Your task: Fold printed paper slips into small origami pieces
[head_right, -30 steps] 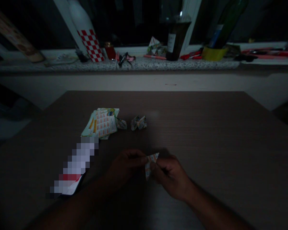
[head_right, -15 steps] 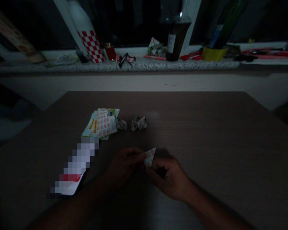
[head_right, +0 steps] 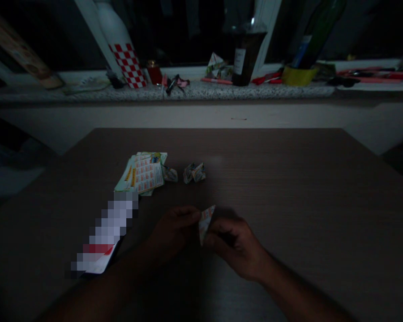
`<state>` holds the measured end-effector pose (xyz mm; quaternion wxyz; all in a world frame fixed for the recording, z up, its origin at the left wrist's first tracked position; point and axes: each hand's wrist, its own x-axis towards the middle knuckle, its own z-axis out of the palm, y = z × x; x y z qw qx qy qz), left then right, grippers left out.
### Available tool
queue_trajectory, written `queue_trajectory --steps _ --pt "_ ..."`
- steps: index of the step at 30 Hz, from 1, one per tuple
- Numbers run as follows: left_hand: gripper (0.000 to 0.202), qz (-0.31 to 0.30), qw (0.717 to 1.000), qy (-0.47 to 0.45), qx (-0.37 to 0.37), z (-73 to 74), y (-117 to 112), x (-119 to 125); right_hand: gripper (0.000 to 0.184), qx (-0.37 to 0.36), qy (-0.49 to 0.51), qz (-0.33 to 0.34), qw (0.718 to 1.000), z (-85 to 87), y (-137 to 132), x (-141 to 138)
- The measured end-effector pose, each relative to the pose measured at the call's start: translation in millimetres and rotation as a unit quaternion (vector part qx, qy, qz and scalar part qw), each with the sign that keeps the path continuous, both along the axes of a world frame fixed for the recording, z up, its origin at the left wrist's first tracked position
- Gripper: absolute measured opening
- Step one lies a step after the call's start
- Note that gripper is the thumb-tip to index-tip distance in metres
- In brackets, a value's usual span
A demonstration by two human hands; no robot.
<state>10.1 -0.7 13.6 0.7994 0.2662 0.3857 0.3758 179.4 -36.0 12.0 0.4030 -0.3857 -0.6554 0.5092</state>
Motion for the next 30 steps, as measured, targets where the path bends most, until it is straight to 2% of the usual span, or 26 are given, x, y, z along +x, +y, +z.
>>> queue_trajectory --steps 6,9,15,24,30 --pt "0.027 -0.034 0.999 -0.033 -0.021 3.0 -1.0 -0.8 0.022 -0.037 0.069 -0.024 0.997 -0.6 3.3 1.2" --pt "0.026 -0.022 0.999 -0.035 -0.012 2.8 -1.3 -1.1 0.022 -0.030 0.084 -0.021 0.996 -1.7 3.1 1.4" --pt "0.026 -0.017 0.999 -0.023 -0.021 1.6 -0.7 -1.1 0.019 -0.027 0.056 -0.036 0.997 -1.8 2.3 1.1" --pt "0.022 -0.048 0.994 -0.085 -0.059 2.9 -0.1 -2.8 0.025 -0.073 0.060 -0.005 0.995 -2.3 3.4 5.2" --pt "0.019 -0.045 0.993 -0.082 -0.070 2.6 -1.4 -3.6 0.024 -0.084 0.074 0.011 0.994 -0.9 5.3 5.5"
